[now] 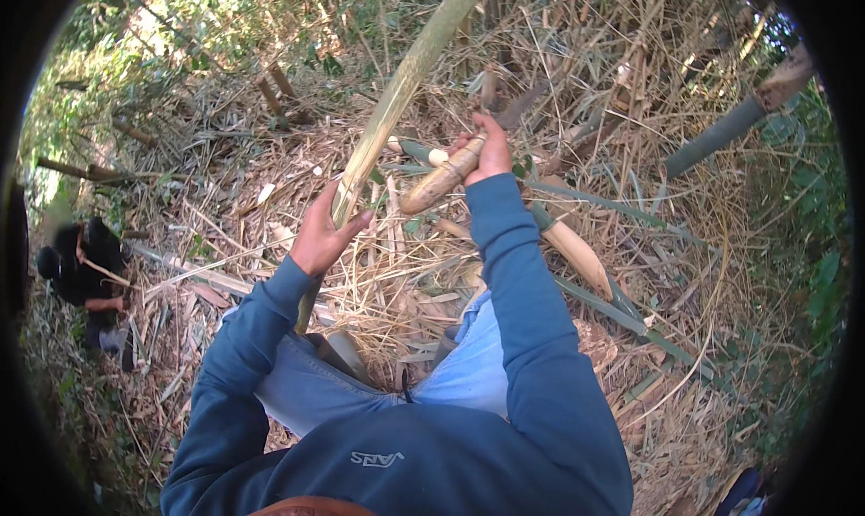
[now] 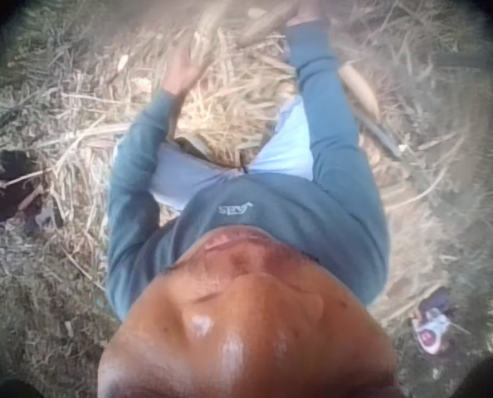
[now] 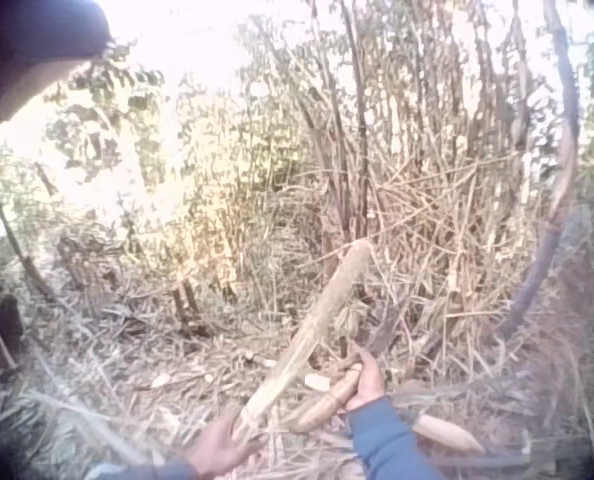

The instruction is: The person uses a machete to split a long bamboo stalk into thinner strips. They hold the bamboo with one hand and repeatedly strike it with the machete to separate the layers.

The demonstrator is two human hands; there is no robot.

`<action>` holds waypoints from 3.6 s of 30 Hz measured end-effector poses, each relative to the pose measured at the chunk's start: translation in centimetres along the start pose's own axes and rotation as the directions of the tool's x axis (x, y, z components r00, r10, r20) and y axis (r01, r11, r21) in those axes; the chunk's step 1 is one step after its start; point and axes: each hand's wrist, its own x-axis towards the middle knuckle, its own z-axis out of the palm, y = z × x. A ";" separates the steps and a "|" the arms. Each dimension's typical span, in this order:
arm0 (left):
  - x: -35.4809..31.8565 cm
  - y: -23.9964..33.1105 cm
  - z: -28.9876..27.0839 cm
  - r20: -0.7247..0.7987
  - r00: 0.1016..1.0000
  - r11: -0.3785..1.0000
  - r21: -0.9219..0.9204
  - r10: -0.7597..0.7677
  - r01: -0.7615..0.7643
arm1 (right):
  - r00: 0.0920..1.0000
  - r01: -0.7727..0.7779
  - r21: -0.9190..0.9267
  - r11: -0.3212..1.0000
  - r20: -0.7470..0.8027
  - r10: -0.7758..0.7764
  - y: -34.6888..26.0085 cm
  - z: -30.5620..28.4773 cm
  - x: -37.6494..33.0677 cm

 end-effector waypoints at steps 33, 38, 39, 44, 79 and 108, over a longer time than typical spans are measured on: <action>0.2 -1.4 -6.3 0.033 0.967 0.938 -0.238 -0.251 0.252 | 0.304 0.674 -0.359 -0.646 0.931 -0.201 6.6 5.9 -6.0; 0.7 -0.6 -6.4 0.194 0.944 0.900 -0.298 -0.268 0.317 | 0.390 0.601 -0.543 -0.587 0.840 -0.378 4.6 6.0 -5.2; 0.6 -0.6 -6.1 0.209 0.947 0.897 -0.322 -0.246 0.304 | 0.373 0.611 -0.516 -0.601 0.857 -0.356 4.4 5.8 -5.5; 0.4 -0.5 -5.3 0.268 0.928 0.847 -0.397 -0.260 0.352 | 0.363 0.586 -0.506 -0.632 0.862 -0.354 2.4 4.5 -4.3; 0.5 6.4 -13.7 0.347 0.866 0.670 -0.549 -0.361 0.499 | 0.564 0.745 -0.642 -0.179 0.750 -0.345 4.6 6.1 -7.6; -23.5 3.5 -11.8 0.198 0.767 0.365 -0.789 -0.611 0.494 | 0.384 0.913 -0.318 -0.255 0.881 0.277 17.4 6.6 -12.4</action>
